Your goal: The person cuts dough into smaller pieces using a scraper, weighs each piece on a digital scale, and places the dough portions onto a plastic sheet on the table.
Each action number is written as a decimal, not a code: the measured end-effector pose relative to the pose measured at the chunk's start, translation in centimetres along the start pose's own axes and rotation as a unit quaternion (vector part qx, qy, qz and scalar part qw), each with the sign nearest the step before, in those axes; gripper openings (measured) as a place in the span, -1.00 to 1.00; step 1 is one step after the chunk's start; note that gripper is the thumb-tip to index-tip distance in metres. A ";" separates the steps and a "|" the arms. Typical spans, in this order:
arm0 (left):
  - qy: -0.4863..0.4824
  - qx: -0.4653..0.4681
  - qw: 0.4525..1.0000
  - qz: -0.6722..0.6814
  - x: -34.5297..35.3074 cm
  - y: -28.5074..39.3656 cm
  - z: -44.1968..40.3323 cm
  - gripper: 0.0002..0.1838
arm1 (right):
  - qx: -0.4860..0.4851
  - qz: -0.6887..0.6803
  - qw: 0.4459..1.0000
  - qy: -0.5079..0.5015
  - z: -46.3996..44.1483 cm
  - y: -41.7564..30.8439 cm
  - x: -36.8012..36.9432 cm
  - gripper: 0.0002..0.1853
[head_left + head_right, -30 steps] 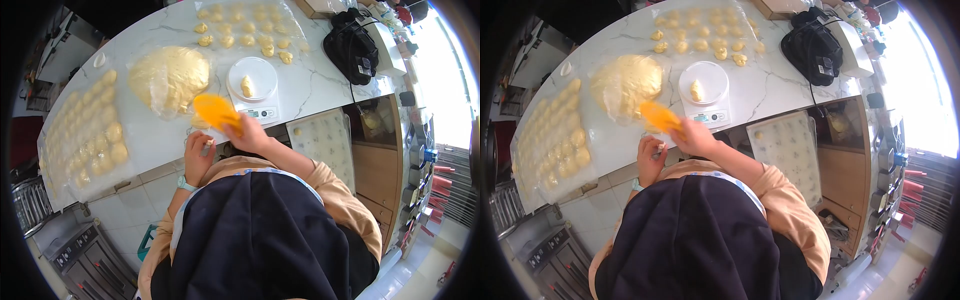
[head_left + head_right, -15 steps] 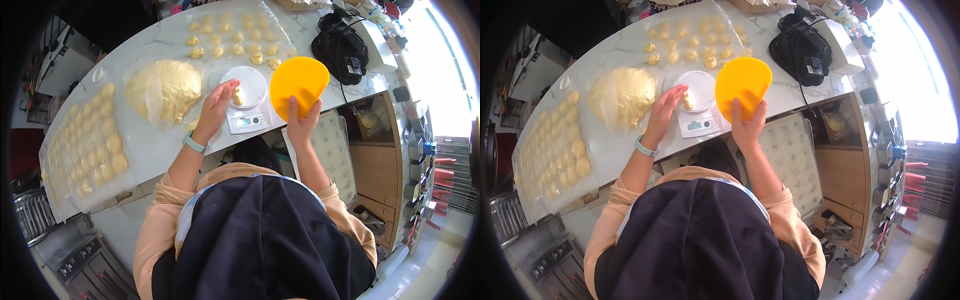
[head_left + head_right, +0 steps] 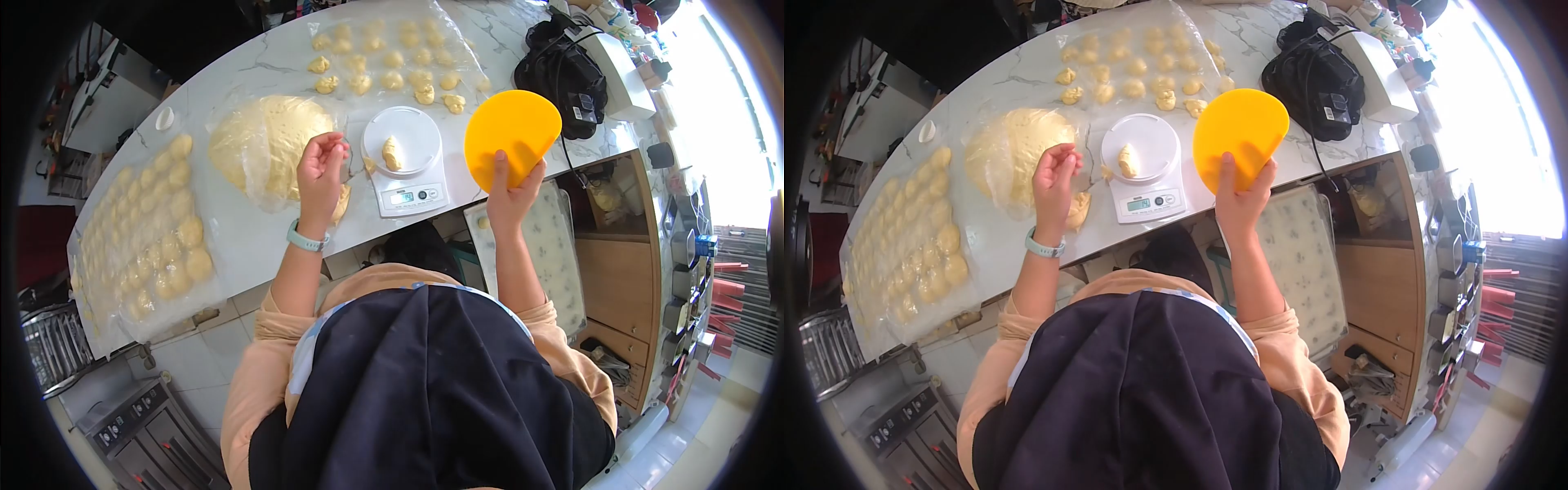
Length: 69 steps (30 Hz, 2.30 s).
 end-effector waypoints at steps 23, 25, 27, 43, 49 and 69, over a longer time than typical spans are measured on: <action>-0.102 0.193 0.892 -0.396 6.7 1.8 0.4 -0.66 | 0.006 -0.012 1.000 -0.028 0.7 1.0 1.8 -0.62; -0.066 0.200 0.897 -0.388 6.0 2.0 0.3 -0.64 | 0.001 -0.005 1.000 -0.027 0.5 0.5 1.5 -0.63; -0.038 0.209 0.901 -0.378 4.9 2.6 0.9 -0.64 | -0.015 0.015 0.999 -0.026 0.5 0.0 1.0 -0.63; 0.107 0.013 0.940 -0.323 -5.9 -0.8 11.5 -0.65 | 0.003 -0.140 0.986 -0.092 2.2 -2.7 5.9 -0.69; 0.124 0.017 0.913 -0.387 -7.9 -0.3 12.6 -0.76 | -0.123 -0.008 0.846 -0.518 14.0 -8.5 18.1 -0.64; -0.019 0.051 0.994 -0.096 -0.2 1.3 3.4 -0.78 | -0.035 -0.096 0.977 -0.186 6.7 -3.4 9.7 -0.68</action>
Point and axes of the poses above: each hand's wrist, its own z-axis away from the middle knuckle, its own x-axis out of the palm, y = z × x, the point moved 10 cm from there along -z, towards the middle knuckle, and after that the axes turned 1 degree about -z, right-handed, at the moved point
